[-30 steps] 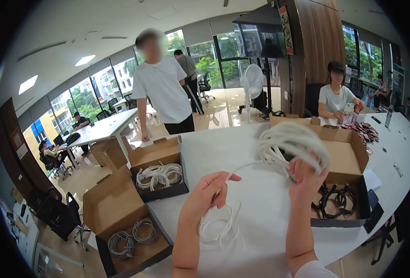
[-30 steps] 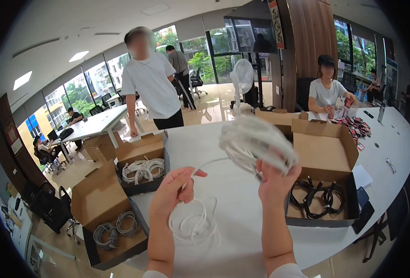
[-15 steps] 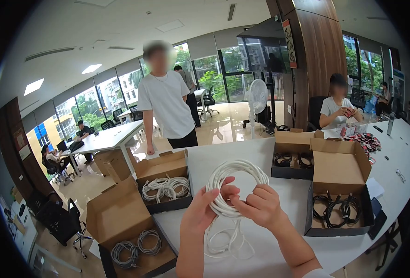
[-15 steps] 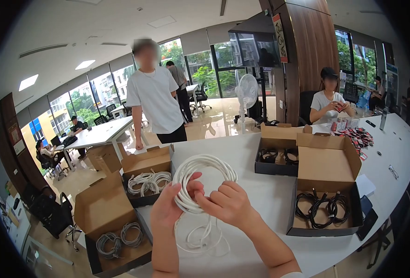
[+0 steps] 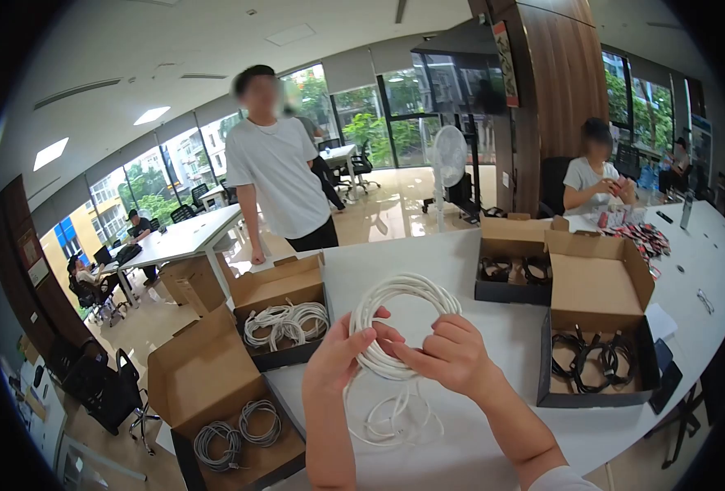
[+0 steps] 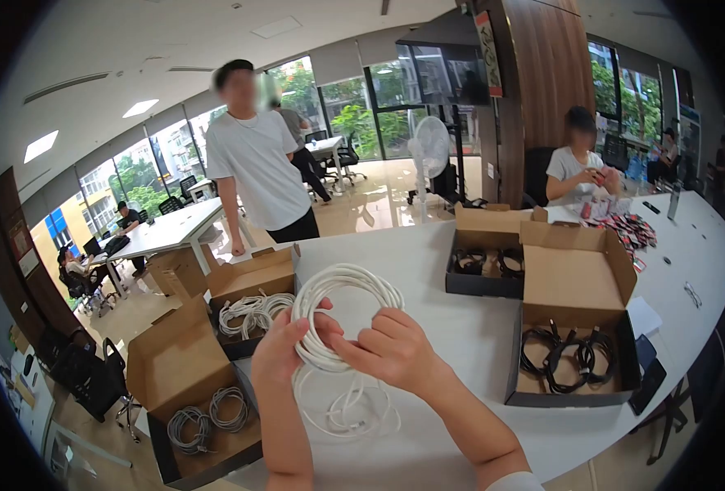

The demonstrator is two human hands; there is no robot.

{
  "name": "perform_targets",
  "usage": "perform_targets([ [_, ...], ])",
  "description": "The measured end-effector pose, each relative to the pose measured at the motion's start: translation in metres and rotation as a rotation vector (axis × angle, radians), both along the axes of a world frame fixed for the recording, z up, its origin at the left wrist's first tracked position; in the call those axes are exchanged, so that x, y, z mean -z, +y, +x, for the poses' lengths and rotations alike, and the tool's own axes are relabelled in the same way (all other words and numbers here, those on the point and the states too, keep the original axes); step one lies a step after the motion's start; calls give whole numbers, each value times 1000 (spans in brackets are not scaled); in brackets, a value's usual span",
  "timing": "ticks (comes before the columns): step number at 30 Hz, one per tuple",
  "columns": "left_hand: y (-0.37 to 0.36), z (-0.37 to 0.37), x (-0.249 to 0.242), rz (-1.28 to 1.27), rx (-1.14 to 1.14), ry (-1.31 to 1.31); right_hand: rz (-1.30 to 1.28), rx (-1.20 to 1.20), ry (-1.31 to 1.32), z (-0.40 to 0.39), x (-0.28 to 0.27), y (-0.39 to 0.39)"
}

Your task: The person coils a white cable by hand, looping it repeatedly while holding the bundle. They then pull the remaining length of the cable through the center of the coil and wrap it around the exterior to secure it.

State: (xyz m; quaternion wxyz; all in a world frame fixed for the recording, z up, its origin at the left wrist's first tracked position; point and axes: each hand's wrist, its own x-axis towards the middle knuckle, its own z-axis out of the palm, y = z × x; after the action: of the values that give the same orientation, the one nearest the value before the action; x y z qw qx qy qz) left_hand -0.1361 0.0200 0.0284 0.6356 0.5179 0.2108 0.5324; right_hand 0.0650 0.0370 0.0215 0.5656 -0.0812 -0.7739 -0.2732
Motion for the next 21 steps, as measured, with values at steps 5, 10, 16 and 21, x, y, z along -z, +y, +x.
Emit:
perform_targets([
  [5,9,-9,14,30,-116,153,-68,-8,-41,9,-4,-5],
  [10,7,19,13,-53,37,-182,-62,66,8,12,-3,-7],
  [16,6,53,3,-304,-208,-443,-234,241,-13,21,3,2],
  [21,20,43,10,-340,-168,-617,-548,276,-182,16,4,-2],
])
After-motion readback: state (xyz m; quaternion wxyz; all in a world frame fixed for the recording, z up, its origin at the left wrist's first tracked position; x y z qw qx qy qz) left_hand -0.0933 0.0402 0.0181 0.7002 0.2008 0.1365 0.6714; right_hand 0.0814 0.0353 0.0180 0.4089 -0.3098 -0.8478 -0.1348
